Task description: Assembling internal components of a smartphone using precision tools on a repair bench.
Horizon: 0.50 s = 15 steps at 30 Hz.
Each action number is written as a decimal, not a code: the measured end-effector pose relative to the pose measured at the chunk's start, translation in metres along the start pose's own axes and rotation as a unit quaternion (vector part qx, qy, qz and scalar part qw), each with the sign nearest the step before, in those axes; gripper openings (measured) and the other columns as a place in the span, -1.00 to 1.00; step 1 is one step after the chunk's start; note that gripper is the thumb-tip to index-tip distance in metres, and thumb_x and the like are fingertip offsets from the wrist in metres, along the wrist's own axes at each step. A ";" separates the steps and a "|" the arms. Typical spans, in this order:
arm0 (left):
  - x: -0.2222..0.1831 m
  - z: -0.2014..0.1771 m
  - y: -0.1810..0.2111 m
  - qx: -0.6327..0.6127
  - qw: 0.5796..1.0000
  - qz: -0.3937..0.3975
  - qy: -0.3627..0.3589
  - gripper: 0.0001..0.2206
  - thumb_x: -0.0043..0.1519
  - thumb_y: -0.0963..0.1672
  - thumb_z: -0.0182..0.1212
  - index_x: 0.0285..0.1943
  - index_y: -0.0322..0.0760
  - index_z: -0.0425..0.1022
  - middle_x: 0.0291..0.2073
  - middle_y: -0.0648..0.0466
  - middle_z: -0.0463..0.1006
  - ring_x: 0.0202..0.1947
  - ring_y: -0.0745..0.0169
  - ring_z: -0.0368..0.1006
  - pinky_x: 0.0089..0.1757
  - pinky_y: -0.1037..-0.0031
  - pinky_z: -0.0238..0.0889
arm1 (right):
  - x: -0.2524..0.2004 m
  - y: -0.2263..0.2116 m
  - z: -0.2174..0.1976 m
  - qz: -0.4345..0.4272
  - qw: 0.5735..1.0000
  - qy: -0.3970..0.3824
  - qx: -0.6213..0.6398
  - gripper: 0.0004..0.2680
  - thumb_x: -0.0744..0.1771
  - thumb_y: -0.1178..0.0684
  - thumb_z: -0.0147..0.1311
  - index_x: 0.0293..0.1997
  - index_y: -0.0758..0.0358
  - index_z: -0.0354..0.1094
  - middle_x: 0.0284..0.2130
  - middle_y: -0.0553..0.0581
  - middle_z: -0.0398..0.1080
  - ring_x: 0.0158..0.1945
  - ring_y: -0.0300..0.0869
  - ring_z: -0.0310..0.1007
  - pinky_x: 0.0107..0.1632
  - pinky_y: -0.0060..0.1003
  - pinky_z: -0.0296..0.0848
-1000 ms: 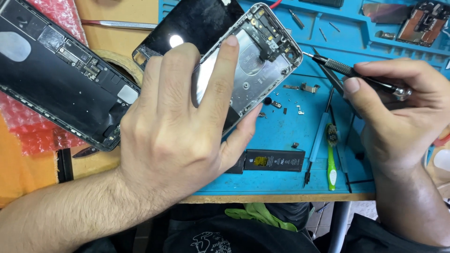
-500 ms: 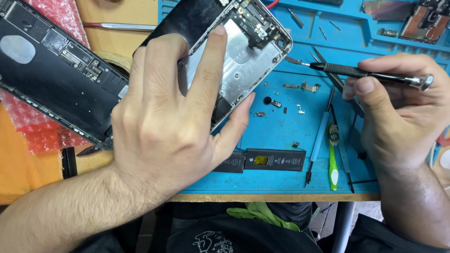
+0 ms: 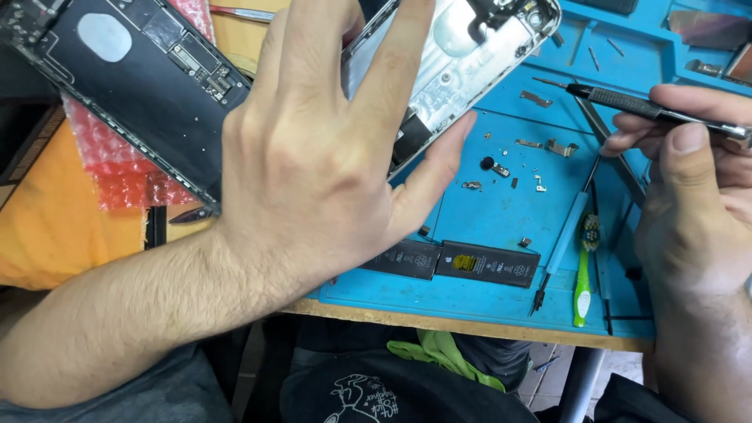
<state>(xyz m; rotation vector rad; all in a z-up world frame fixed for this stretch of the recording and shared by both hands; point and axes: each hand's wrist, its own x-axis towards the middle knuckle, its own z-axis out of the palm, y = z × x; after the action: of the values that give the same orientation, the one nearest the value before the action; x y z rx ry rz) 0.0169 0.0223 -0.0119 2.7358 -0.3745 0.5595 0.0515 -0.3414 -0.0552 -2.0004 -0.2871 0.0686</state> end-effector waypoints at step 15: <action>0.005 -0.006 -0.004 -0.028 0.999 -0.001 0.024 -0.47 0.73 0.04 0.58 0.64 -0.37 0.46 0.15 -0.22 0.41 0.10 -0.15 0.49 0.01 0.06 0.63 | 0.012 -0.037 0.015 0.003 0.999 -0.045 0.008 -0.71 0.62 0.18 -0.07 0.49 0.74 0.24 0.17 0.68 0.47 0.11 0.24 0.62 0.33 0.02 0.70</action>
<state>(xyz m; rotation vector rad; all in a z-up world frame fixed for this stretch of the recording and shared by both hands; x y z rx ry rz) 0.0205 0.0267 -0.0060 2.6640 -0.3700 0.6046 0.0544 -0.3104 -0.0279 -1.9848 -0.3376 0.1651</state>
